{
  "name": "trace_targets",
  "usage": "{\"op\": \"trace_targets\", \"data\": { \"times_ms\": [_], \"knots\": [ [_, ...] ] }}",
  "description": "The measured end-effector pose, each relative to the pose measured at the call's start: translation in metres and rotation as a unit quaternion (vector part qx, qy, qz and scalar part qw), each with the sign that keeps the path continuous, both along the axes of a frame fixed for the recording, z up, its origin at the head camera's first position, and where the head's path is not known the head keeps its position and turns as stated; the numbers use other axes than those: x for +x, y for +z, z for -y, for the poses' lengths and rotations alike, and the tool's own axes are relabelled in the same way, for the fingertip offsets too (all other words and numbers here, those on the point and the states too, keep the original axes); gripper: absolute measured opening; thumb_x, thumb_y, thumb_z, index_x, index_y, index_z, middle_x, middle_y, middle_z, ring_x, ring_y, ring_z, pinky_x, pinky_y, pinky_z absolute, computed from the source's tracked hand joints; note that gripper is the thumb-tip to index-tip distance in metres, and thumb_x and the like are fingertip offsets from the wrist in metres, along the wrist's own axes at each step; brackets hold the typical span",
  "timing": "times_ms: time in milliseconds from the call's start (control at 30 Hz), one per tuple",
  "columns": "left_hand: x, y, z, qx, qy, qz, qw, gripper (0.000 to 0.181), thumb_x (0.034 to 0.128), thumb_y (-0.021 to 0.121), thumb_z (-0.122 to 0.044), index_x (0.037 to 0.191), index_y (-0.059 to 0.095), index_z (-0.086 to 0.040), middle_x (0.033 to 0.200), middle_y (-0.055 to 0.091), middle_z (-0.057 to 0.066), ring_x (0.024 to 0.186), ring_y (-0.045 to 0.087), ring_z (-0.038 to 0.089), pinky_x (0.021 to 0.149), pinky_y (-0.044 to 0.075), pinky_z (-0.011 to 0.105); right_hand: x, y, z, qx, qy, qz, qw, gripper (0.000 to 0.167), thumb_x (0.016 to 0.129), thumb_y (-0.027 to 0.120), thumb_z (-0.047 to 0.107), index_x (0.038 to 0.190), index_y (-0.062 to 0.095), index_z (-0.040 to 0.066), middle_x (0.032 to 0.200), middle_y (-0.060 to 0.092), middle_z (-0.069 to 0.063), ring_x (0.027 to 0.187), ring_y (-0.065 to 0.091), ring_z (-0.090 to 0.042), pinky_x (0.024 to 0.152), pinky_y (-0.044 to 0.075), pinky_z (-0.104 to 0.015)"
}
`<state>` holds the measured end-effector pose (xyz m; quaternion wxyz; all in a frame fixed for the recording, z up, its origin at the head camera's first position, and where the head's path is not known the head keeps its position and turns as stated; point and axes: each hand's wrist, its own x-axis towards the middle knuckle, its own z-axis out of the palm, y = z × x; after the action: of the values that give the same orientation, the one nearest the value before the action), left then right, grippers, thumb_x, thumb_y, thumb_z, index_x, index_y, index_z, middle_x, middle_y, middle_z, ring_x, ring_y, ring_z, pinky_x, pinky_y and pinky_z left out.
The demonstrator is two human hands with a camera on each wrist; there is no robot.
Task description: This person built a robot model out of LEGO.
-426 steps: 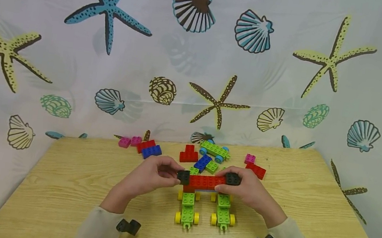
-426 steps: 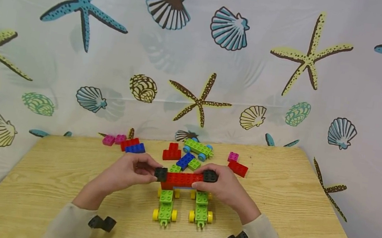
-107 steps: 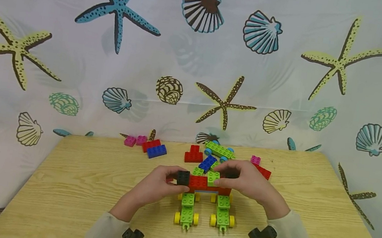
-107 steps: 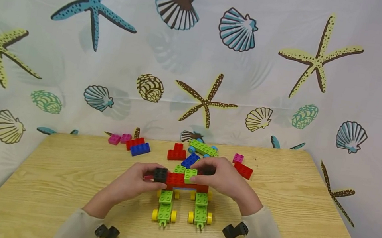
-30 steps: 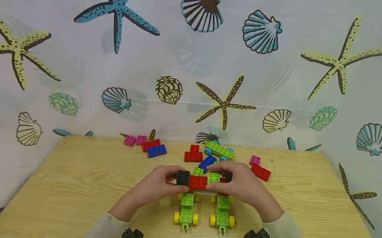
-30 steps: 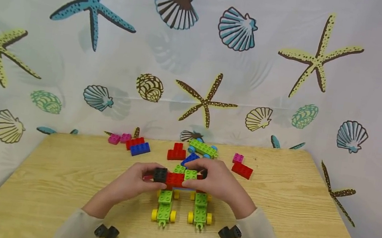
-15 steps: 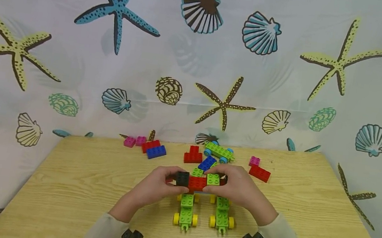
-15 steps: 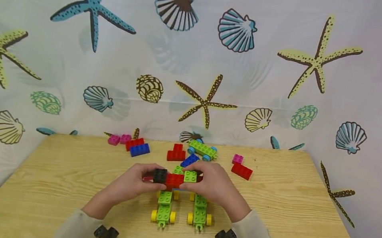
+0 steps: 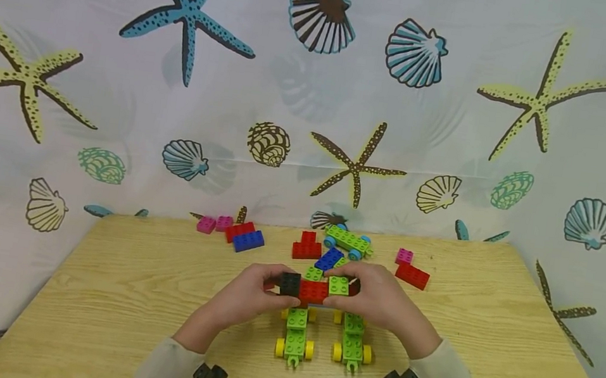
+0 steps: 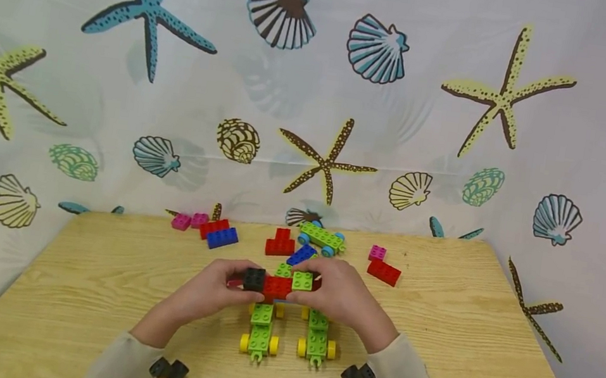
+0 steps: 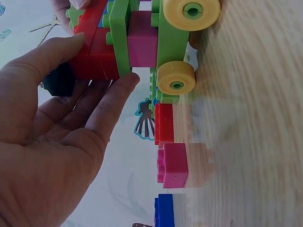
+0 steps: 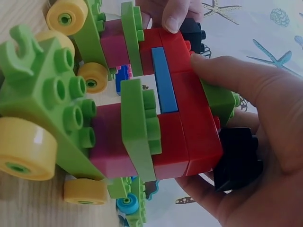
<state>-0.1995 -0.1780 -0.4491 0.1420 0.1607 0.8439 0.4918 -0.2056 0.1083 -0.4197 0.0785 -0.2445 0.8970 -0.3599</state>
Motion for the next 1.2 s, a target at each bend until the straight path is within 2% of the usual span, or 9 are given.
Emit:
{"op": "trace_targets", "data": {
  "times_ms": [133, 200, 333, 433, 533, 600, 733, 900, 1200],
  "knots": [
    [0.001, 0.000, -0.001, -0.006, 0.002, -0.003, 1.0000, 0.038, 0.1027, 0.084, -0.025, 0.138, 0.076, -0.013, 0.138, 0.077, 0.009, 0.128, 0.075, 0.030, 0.113, 0.063, 0.051, 0.003, 0.002, 0.003, 0.006, 0.008, -0.015, 0.9998, 0.066, 0.099, 0.087, 0.043, 0.156, 0.066, 0.019, 0.143, 0.078, -0.005, 0.124, 0.073, -0.027, 0.103, 0.064, -0.047],
    [0.001, 0.001, -0.001, -0.009, 0.004, -0.003, 1.0000, 0.037, 0.1026, 0.084, -0.025, 0.137, 0.076, -0.013, 0.138, 0.077, 0.008, 0.127, 0.074, 0.030, 0.112, 0.063, 0.051, 0.004, 0.002, 0.006, 0.004, 0.013, -0.024, 0.9996, 0.070, 0.100, 0.084, 0.047, 0.161, 0.062, 0.020, 0.141, 0.078, -0.004, 0.129, 0.071, -0.027, 0.103, 0.064, -0.046],
    [0.001, 0.001, -0.001, -0.012, 0.005, -0.003, 0.9999, 0.036, 0.1025, 0.084, -0.025, 0.136, 0.077, -0.014, 0.137, 0.077, 0.007, 0.128, 0.074, 0.030, 0.113, 0.063, 0.052, 0.004, 0.002, 0.009, 0.004, 0.021, -0.040, 0.9990, 0.074, 0.103, 0.078, 0.054, 0.165, 0.057, 0.019, 0.137, 0.079, -0.001, 0.125, 0.070, -0.025, 0.095, 0.060, -0.039],
    [0.002, 0.001, -0.001, -0.010, 0.003, -0.005, 0.9999, 0.036, 0.1027, 0.084, -0.025, 0.137, 0.077, -0.014, 0.138, 0.077, 0.007, 0.130, 0.074, 0.031, 0.114, 0.062, 0.053, 0.004, 0.001, 0.007, 0.002, 0.019, -0.034, 0.9992, 0.071, 0.106, 0.073, 0.054, 0.166, 0.055, 0.020, 0.138, 0.078, 0.000, 0.131, 0.070, -0.026, 0.099, 0.061, -0.041],
    [0.002, 0.001, -0.001, -0.007, 0.001, -0.005, 1.0000, 0.038, 0.1028, 0.084, -0.025, 0.138, 0.076, -0.013, 0.139, 0.077, 0.008, 0.130, 0.074, 0.032, 0.113, 0.062, 0.053, 0.003, 0.000, 0.003, -0.020, 0.023, -0.013, 0.9994, 0.062, 0.114, 0.062, 0.049, 0.168, 0.052, 0.021, 0.140, 0.077, -0.001, 0.136, 0.069, -0.028, 0.108, 0.060, -0.048],
    [0.002, 0.001, -0.001, -0.006, 0.001, -0.005, 1.0000, 0.038, 0.1028, 0.084, -0.024, 0.138, 0.076, -0.012, 0.139, 0.077, 0.009, 0.130, 0.074, 0.032, 0.113, 0.063, 0.053, 0.002, 0.000, 0.000, -0.053, 0.031, 0.004, 0.9981, 0.054, 0.120, 0.050, 0.038, 0.170, 0.049, 0.018, 0.142, 0.076, -0.004, 0.139, 0.067, -0.031, 0.115, 0.057, -0.055],
    [0.001, 0.001, -0.001, -0.005, 0.004, -0.002, 1.0000, 0.038, 0.1023, 0.084, -0.024, 0.138, 0.076, -0.012, 0.139, 0.077, 0.009, 0.129, 0.074, 0.031, 0.112, 0.063, 0.052, -0.002, 0.002, -0.006, -0.125, 0.054, 0.044, 0.9898, 0.055, 0.118, 0.030, 0.014, 0.172, 0.043, 0.013, 0.145, 0.073, -0.013, 0.143, 0.064, -0.037, 0.124, 0.049, -0.063],
    [0.001, 0.001, -0.002, -0.009, 0.009, 0.003, 0.9999, 0.039, 0.1022, 0.085, -0.026, 0.139, 0.076, -0.014, 0.138, 0.078, 0.008, 0.130, 0.074, 0.030, 0.113, 0.062, 0.052, -0.006, 0.003, -0.014, -0.167, 0.087, 0.075, 0.9793, 0.062, 0.112, 0.030, 0.000, 0.172, 0.038, 0.010, 0.150, 0.068, -0.020, 0.144, 0.061, -0.044, 0.128, 0.045, -0.068],
    [0.002, 0.002, -0.002, -0.006, 0.010, 0.007, 0.9999, 0.039, 0.1022, 0.085, -0.024, 0.139, 0.076, -0.013, 0.138, 0.078, 0.008, 0.133, 0.073, 0.034, 0.116, 0.061, 0.055, -0.007, 0.004, -0.021, -0.158, 0.112, 0.071, 0.9785, 0.057, 0.112, 0.037, -0.002, 0.168, 0.046, 0.009, 0.155, 0.064, -0.022, 0.149, 0.059, -0.041, 0.128, 0.045, -0.066]
  ]
}}
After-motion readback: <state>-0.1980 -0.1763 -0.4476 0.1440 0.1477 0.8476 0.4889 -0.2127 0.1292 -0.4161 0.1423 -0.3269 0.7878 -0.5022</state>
